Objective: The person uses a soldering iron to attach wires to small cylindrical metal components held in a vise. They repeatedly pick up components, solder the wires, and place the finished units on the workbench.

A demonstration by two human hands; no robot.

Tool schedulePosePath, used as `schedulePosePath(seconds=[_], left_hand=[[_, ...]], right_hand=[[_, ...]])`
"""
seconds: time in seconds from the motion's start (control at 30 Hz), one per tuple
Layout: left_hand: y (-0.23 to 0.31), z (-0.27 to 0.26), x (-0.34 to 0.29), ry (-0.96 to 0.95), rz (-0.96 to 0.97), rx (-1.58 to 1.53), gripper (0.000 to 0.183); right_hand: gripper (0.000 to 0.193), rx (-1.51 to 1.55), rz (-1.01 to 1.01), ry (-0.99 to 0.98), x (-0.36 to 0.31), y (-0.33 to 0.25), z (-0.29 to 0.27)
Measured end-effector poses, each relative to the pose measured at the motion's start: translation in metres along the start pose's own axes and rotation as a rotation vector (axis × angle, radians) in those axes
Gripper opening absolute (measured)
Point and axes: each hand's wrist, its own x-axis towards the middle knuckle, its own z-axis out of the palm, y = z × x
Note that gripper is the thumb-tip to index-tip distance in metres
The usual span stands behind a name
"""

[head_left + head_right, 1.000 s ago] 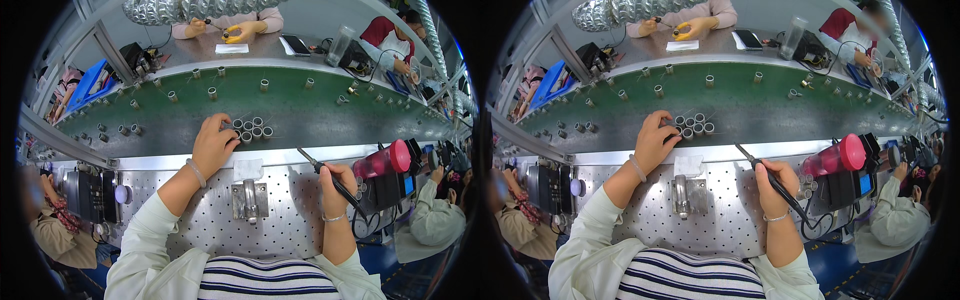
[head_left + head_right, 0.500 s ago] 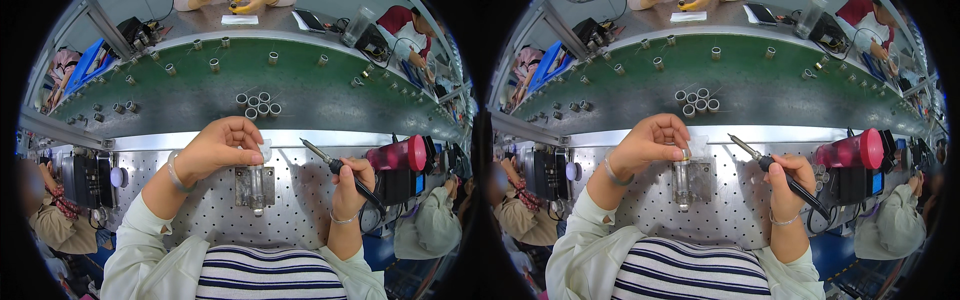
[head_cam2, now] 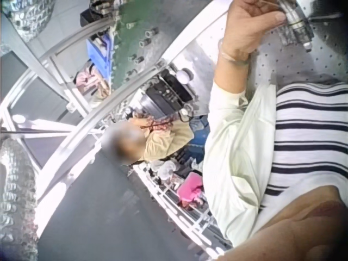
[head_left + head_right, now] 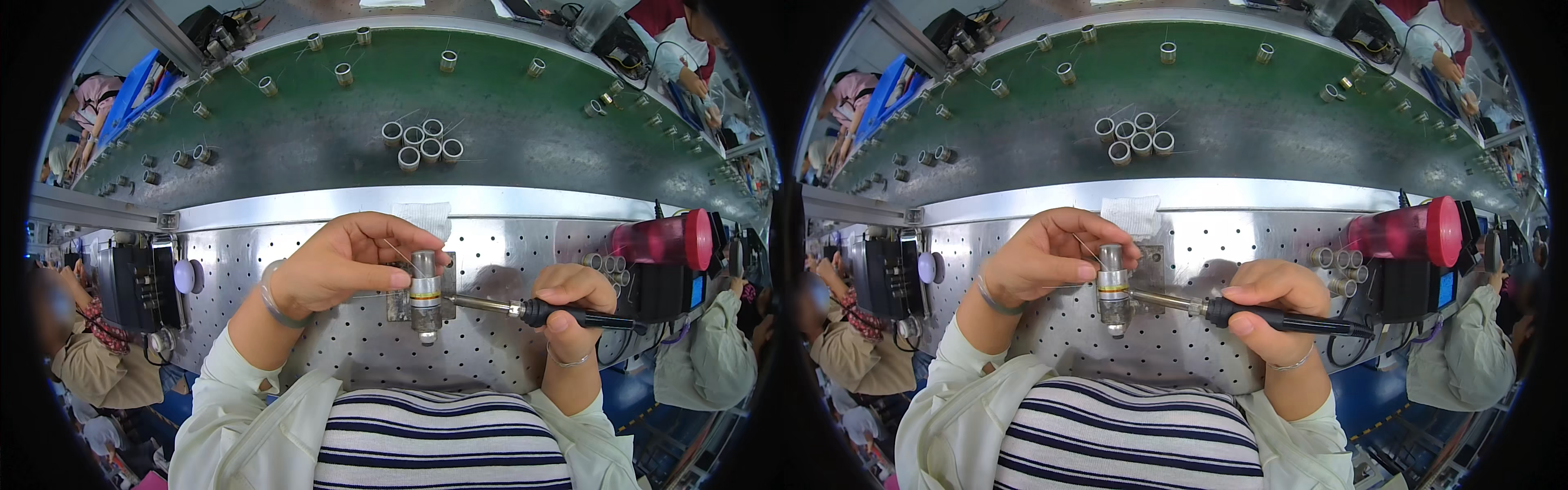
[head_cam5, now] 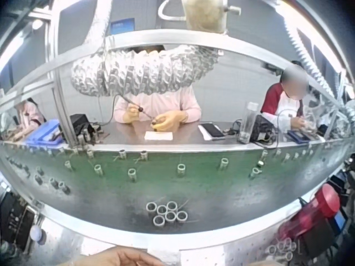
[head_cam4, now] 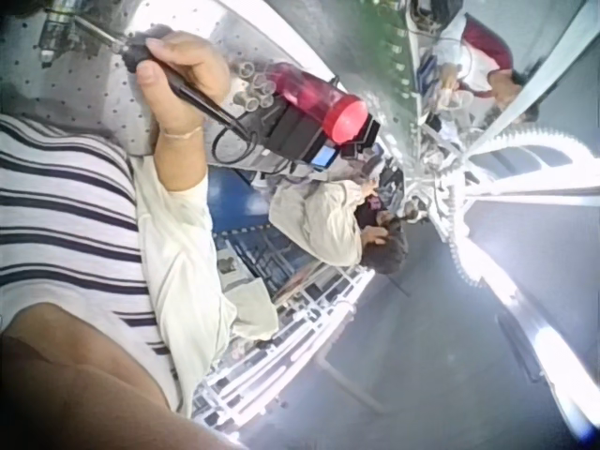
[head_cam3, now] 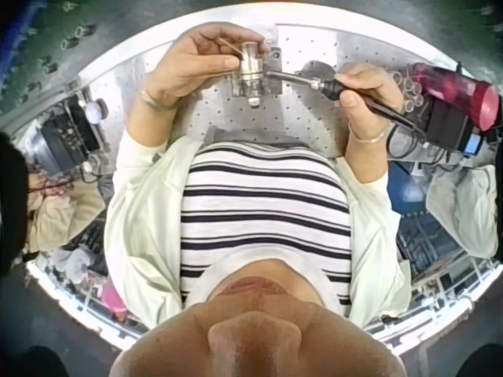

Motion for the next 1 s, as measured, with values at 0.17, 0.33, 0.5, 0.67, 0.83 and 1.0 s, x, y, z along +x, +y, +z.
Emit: schedulePosePath(seconds=[0.17, 0.33, 0.5, 0.67, 0.83, 1.0], left_hand=[[-0.01, 0.008, 0.0, 0.083, 0.125, -0.074, 0.032], [-0.008, 0.01, 0.003, 0.075, 0.129, -0.043, 0.019], [-0.007, 0.009, 0.003, 0.053, 0.127, -0.043, 0.014], [-0.004, 0.005, 0.003, 0.003, 0.11, -0.032, 0.016], [-0.008, 0.002, 0.004, -0.033, 0.142, -0.012, 0.018], [-0.011, -0.003, 0.005, -0.054, 0.17, 0.027, 0.018]], right_hand=[[0.019, -0.031, 0.056, 0.015, -0.001, 0.0, 0.004], [0.02, -0.037, 0.076, 0.016, -0.001, 0.001, 0.004], [0.021, -0.046, 0.038, -0.027, 0.0, 0.004, 0.002], [0.024, -0.061, -0.033, -0.097, 0.004, 0.007, -0.002], [0.028, -0.045, -0.053, -0.104, 0.003, 0.008, -0.004], [0.028, -0.074, -0.08, -0.107, 0.005, 0.009, -0.003]])
